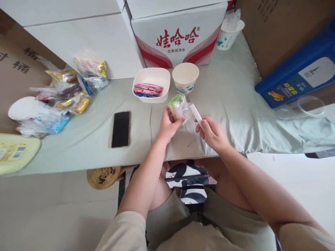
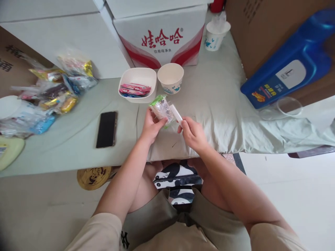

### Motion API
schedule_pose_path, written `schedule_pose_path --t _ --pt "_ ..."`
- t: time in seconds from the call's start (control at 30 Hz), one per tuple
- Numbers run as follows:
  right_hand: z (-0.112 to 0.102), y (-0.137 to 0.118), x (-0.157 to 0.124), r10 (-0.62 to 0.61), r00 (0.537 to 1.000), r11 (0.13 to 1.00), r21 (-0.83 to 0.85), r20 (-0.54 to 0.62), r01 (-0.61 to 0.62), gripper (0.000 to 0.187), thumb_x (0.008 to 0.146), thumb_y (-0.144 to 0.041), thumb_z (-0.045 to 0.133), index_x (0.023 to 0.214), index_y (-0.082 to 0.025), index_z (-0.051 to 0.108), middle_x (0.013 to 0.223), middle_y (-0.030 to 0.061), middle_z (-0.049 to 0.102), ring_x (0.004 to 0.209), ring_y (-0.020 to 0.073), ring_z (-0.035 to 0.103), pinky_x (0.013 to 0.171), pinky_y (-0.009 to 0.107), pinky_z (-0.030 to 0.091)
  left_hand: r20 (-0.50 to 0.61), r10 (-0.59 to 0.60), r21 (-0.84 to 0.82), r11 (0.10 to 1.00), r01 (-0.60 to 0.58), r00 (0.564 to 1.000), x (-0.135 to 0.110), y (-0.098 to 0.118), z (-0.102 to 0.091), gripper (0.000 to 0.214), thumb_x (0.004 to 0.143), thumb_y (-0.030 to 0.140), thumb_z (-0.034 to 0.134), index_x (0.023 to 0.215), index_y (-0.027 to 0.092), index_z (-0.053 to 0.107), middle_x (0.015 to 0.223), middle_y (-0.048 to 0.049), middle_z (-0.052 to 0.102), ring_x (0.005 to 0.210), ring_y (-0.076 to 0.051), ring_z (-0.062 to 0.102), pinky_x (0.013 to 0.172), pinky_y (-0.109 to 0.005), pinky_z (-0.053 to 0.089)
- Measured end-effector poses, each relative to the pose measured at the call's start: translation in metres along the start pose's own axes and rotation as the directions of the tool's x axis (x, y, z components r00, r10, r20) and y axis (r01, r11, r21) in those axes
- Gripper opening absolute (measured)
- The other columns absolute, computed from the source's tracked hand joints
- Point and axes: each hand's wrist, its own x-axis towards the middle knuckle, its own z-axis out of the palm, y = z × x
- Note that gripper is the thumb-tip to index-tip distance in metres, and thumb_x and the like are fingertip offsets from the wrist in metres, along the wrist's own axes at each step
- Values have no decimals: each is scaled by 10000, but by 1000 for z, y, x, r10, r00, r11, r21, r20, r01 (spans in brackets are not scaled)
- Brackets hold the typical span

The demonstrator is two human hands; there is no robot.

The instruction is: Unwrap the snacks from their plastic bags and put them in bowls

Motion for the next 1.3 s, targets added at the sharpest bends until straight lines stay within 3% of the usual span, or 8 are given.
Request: schedule_pose_path --t 0.23,0.33,0.53,0.67,0.87,0.97,1.13,1.3 --pt "-3 6 7 4 999 998 -59 -35 -7 178 906 -421 528 886 -244 528 607 -40 524 547 144 479 547 288 364 -49 -45 34 998 47 998 -1 9 7 682 607 489 894 1101 276 475 1218 -41 654 1111 -202 666 990 -345 493" --pt "-1 8 8 -7 996 998 -55 -88 2 214 825 -365 609 879 -262 430 625 -63 481 547 136 436 550 285 354 -54 -44 28 999 45 998 0 9 7 688 607 483 896 1111 277 475 1206 -37 661 1097 -197 671 998 -347 493" --pt "8 8 11 -63 994 998 -32 -84 60 161 929 -405 466 964 -248 472 686 -36 545 581 142 475 589 298 372 -44 -45 50 998 47 998 -2 7 8 669 623 443 892 1126 269 486 1187 -33 662 1111 -201 668 997 -348 500" --pt "12 8 15 -78 996 993 -92 -39 74 163 911 -404 496 942 -244 486 673 -37 554 574 136 481 599 296 372 -46 -26 -9 1000 25 999 -4 9 9 680 612 417 898 1140 276 494 1199 -26 664 1108 -200 670 955 -330 525" --pt "5 11 14 -5 999 979 -202 46 14 189 890 -431 516 913 -245 542 675 -20 604 583 151 510 598 298 386 -273 1 -27 1000 -9 962 0 40 -14 609 778 438 783 1297 409 465 1277 -6 651 1203 -201 631 871 -310 553" --pt "-6 19 15 -12 1000 962 -275 -13 8 203 874 -440 533 922 -248 578 698 3 637 599 167 530 602 303 400 -320 39 -43 998 -56 947 -5 56 -29 573 842 408 727 1334 451 437 1251 -8 661 1235 -204 617 895 -338 557" --pt "-26 38 27 -89 984 848 -530 -157 -8 275 857 -430 554 1030 -244 660 901 96 709 713 232 581 653 350 428 -257 21 -37 999 -32 966 -30 49 -24 741 783 385 792 1368 475 346 1354 -6 606 1253 -201 609 932 -347 544" --pt "-35 43 35 -123 969 703 -708 -216 -68 292 865 -342 521 1058 -200 688 1068 184 685 1024 365 597 884 526 435 -181 22 52 999 -13 983 -48 20 -1 873 707 376 863 1397 379 328 1304 -55 614 1144 -199 652 965 -351 523"
